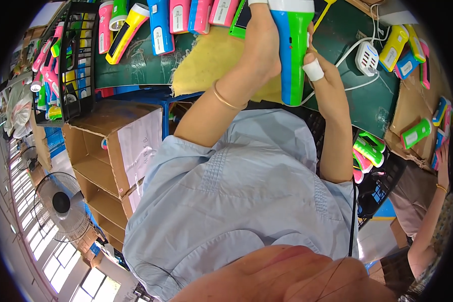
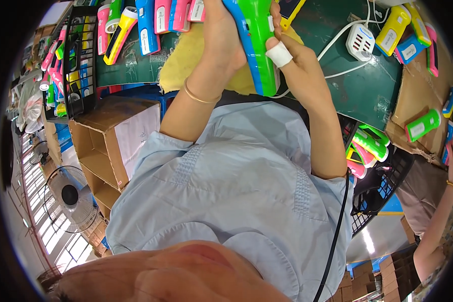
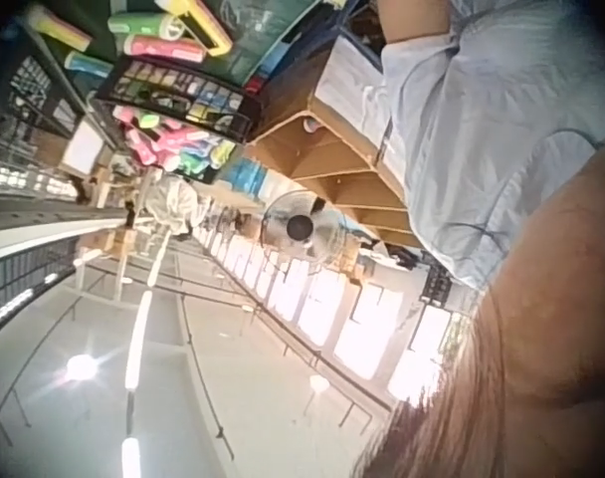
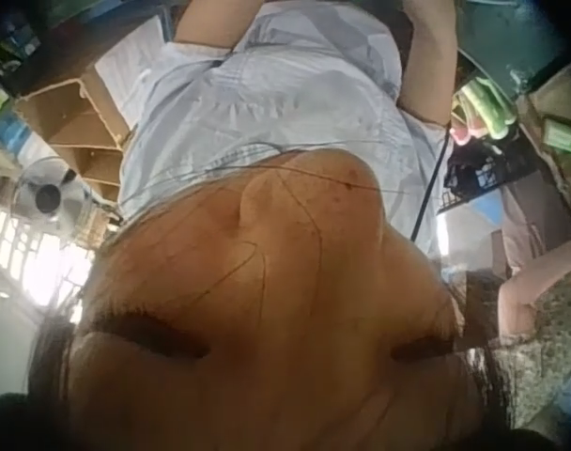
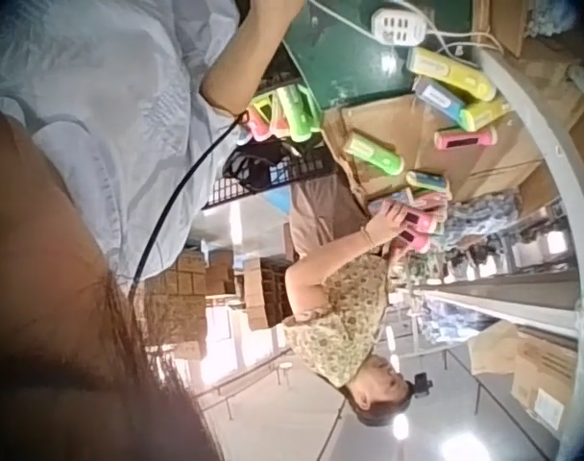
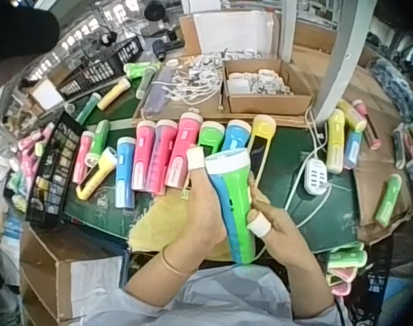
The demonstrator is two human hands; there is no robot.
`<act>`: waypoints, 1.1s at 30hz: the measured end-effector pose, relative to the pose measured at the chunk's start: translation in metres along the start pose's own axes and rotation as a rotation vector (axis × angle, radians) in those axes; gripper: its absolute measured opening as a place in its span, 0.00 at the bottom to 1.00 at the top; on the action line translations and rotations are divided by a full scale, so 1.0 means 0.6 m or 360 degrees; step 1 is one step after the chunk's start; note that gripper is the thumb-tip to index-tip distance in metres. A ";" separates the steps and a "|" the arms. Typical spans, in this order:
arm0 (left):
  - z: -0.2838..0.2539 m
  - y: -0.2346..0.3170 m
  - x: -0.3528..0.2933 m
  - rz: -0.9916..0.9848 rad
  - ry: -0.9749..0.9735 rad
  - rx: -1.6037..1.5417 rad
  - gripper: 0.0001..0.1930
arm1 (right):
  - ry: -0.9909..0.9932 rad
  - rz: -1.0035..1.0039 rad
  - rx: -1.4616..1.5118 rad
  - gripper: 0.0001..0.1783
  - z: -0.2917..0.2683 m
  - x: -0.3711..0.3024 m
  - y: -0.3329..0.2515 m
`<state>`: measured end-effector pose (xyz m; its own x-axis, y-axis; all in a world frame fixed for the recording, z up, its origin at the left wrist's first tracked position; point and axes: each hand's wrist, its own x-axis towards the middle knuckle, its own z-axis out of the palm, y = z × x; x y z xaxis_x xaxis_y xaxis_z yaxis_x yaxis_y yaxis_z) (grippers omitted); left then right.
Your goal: Testing multiple flashlights by turning them on, checking functionality, and wiping them with a cloth.
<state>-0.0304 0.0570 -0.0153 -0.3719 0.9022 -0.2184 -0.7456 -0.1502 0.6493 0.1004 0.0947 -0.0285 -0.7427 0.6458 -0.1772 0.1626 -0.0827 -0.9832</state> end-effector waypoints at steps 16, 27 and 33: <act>-0.024 -0.025 0.021 0.1023 0.0334 0.0746 0.29 | -0.0102 -0.0200 -0.0012 0.24 0.009 0.033 0.025; -0.007 -0.013 -0.023 0.0532 -0.0178 0.1199 0.17 | -0.0100 -0.0335 -0.0276 0.19 -0.006 -0.009 0.013; -0.030 -0.018 -0.091 0.0758 0.0189 0.2198 0.30 | 0.0433 -0.0454 -0.0017 0.25 -0.034 -0.046 -0.009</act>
<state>-0.0123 0.0022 -0.0236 -0.5194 0.8311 0.1986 0.5433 0.1417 0.8275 0.1333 0.0925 -0.0175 -0.5600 0.8194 0.1224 -0.0174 0.1361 -0.9905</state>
